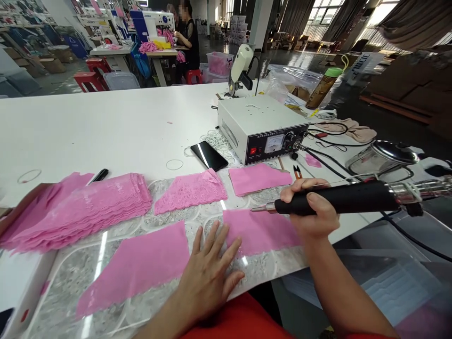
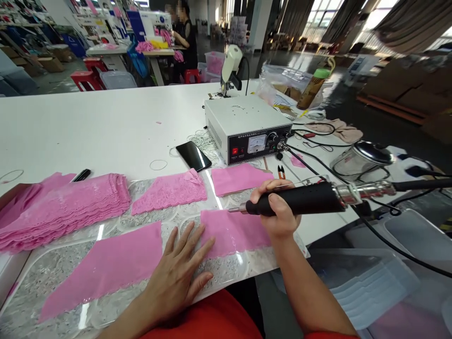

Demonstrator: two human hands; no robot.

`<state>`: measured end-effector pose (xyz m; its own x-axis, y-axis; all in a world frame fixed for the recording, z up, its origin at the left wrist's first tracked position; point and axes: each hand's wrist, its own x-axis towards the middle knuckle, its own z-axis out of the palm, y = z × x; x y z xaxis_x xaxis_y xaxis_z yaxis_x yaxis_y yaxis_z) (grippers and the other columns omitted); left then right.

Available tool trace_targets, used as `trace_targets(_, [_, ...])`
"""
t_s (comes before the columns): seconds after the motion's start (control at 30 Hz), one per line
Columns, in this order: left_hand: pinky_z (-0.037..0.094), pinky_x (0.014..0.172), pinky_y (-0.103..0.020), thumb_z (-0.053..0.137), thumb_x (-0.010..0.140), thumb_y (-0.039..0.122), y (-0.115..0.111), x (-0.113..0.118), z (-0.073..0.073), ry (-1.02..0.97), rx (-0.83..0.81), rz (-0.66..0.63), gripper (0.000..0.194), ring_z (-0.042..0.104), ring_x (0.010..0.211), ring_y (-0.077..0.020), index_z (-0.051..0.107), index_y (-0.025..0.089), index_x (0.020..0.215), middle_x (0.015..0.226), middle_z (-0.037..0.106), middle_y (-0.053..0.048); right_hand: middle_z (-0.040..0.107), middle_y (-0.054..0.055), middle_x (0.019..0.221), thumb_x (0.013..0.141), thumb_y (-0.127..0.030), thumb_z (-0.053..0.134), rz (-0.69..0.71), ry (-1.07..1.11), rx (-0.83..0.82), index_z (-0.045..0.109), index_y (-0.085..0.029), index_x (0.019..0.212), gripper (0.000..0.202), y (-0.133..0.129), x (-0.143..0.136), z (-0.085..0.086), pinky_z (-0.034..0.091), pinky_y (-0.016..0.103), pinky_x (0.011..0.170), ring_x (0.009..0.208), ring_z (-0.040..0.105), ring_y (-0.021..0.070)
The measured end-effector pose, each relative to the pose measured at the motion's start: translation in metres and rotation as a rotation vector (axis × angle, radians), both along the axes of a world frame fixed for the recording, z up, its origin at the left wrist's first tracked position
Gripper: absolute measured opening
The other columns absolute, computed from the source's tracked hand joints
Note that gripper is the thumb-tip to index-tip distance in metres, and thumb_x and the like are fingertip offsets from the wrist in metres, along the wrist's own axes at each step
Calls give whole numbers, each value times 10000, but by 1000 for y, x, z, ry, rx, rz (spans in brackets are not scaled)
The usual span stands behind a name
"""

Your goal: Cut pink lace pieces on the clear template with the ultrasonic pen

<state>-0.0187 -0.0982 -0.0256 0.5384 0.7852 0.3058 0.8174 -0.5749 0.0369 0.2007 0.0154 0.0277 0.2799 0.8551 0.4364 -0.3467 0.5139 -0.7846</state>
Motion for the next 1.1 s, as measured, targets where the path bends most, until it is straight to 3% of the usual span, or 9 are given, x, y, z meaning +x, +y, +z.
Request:
trace_targets(0.27, [232, 1143, -578, 545, 921, 393, 0, 1, 0, -14, 3, 20, 552, 258, 1436, -346, 426, 249, 1441, 1521, 384, -81, 568, -11, 732, 714, -265, 622, 104, -39, 19, 615, -202, 799, 106, 0, -17, -6, 475, 311, 539, 526, 588, 127])
trace_targets(0.87, [234, 1137, -594, 556, 917, 380, 0, 1, 1, -11, -2, 21, 563, 262, 1431, -363, 420, 240, 1445, 1525, 376, -87, 569, -30, 697, 717, -272, 642, 97, -74, 28, 570, -213, 762, 105, 0, -20, -7, 492, 315, 537, 525, 577, 127])
trace_targets(0.97, [222, 1144, -586, 551, 918, 364, 1, 0, 0, -11, 7, 18, 554, 257, 1434, -355, 423, 242, 1443, 1523, 381, -81, 577, -26, 700, 705, -262, 628, 74, -38, 17, 589, -212, 775, 95, 2, -16, -5, 489, 317, 534, 520, 579, 131])
trace_targets(1.1, [207, 1149, -579, 528, 929, 382, 3, -1, -1, 7, 35, 3, 548, 239, 1441, -357, 422, 239, 1447, 1529, 371, -83, 569, -18, 679, 671, -229, 588, -63, 38, 34, 605, -193, 748, 87, 7, 1, -3, 476, 311, 522, 501, 570, 128])
